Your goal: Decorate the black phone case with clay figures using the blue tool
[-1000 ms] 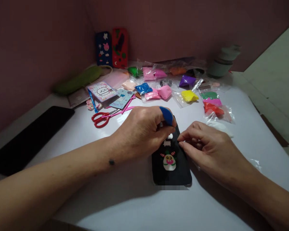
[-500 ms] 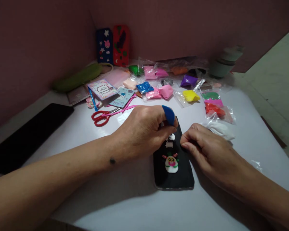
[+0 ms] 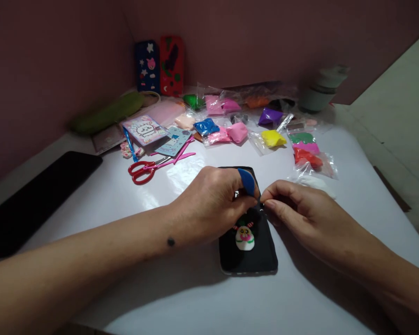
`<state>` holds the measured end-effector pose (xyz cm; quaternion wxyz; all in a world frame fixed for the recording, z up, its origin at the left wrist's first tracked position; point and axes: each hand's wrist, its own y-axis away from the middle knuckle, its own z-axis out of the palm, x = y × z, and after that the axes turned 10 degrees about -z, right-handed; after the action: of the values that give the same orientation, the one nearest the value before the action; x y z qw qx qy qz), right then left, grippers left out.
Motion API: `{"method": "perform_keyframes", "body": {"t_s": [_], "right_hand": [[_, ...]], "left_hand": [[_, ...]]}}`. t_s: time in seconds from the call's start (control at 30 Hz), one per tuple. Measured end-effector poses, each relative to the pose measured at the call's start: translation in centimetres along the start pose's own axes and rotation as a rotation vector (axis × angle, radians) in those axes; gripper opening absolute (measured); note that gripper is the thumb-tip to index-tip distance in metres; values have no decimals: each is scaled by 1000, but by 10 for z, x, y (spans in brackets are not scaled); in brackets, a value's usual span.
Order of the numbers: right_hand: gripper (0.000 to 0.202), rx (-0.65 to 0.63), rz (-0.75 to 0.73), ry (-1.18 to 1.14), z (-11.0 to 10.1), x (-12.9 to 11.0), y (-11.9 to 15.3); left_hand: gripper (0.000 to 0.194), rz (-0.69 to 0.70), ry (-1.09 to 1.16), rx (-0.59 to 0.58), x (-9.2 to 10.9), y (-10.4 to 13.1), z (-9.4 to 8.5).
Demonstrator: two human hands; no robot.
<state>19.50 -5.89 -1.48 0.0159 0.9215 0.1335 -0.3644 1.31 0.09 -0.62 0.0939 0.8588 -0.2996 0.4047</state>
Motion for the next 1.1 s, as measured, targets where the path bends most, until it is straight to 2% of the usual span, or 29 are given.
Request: {"method": "perform_keyframes", "body": {"t_s": [0.2,0.43,1.1], "right_hand": [[9,-52,-15,-60,0,1,1],[6,-48,24,-63,2,2,0],[10,-43,8,-42,2,2,0]], "left_hand": [[14,40,-16,31,0,0,6],[13,54,-22,12,0,-2,6],[11,65,-33,3,0,0,6]]}}
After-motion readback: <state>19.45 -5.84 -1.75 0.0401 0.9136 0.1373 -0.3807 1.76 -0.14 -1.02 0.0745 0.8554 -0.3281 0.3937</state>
